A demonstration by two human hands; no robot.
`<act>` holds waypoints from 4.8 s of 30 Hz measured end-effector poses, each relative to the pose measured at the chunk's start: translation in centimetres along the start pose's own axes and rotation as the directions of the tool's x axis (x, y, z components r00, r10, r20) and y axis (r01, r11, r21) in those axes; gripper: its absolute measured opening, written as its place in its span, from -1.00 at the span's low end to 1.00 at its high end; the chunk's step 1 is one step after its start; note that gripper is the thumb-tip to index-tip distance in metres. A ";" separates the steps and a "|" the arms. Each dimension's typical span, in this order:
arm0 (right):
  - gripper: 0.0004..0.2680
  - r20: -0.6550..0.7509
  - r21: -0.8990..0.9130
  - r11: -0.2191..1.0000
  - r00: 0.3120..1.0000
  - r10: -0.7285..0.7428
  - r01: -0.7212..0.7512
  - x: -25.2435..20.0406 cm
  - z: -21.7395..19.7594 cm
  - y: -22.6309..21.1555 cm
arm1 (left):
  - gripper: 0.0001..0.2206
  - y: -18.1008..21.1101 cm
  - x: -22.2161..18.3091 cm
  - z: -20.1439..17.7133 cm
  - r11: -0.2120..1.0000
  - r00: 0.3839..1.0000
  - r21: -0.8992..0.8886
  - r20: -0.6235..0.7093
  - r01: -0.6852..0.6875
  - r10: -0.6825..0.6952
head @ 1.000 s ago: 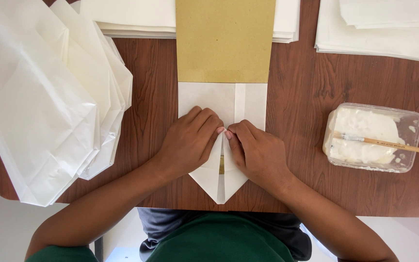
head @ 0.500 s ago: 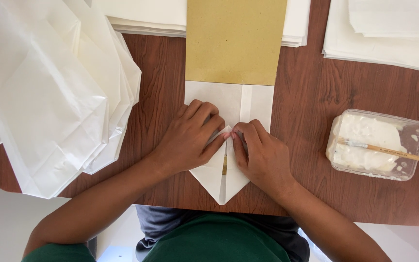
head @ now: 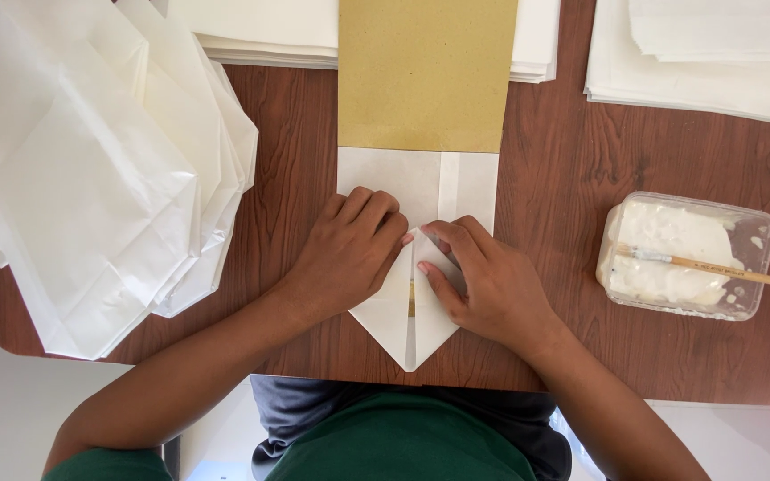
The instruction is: The person is manually assembling a bag by folding white sheets and applying glue with a brush to the seams.
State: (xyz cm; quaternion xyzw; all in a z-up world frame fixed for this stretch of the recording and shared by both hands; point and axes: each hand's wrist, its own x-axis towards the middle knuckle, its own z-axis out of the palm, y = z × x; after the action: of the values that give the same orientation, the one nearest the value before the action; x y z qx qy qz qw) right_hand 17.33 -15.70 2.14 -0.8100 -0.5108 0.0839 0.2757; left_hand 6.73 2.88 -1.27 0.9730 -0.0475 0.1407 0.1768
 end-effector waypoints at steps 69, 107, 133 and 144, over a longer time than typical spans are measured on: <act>-0.94 0.075 0.437 0.889 0.991 0.113 -0.135 -0.8 -0.7 2.6 | -0.92 -4.0 0.0 -4.9 0.791 0.977 -0.612 0.181 0.024 0.111; -0.90 0.361 0.477 0.768 0.892 0.271 -0.427 1.2 -2.9 1.4 | -0.85 -5.1 -0.3 -4.5 0.645 0.938 -0.736 0.337 0.207 0.085; -0.93 0.122 0.445 0.884 0.988 0.097 -0.141 -0.1 -1.7 1.2 | -0.97 -4.1 -0.3 -5.2 0.737 0.960 -0.657 0.278 0.160 0.040; -0.91 -0.002 0.197 0.976 0.996 0.095 -0.092 -0.5 -0.1 0.6 | -0.90 -3.6 -0.1 -5.4 0.830 0.959 -0.548 0.276 0.103 0.063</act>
State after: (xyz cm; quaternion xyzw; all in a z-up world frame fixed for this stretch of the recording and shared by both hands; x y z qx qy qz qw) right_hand 17.65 -16.37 1.86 -0.8023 -0.4597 0.1423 0.3531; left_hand 5.72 8.19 2.37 0.8893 -0.1007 -0.0213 0.4456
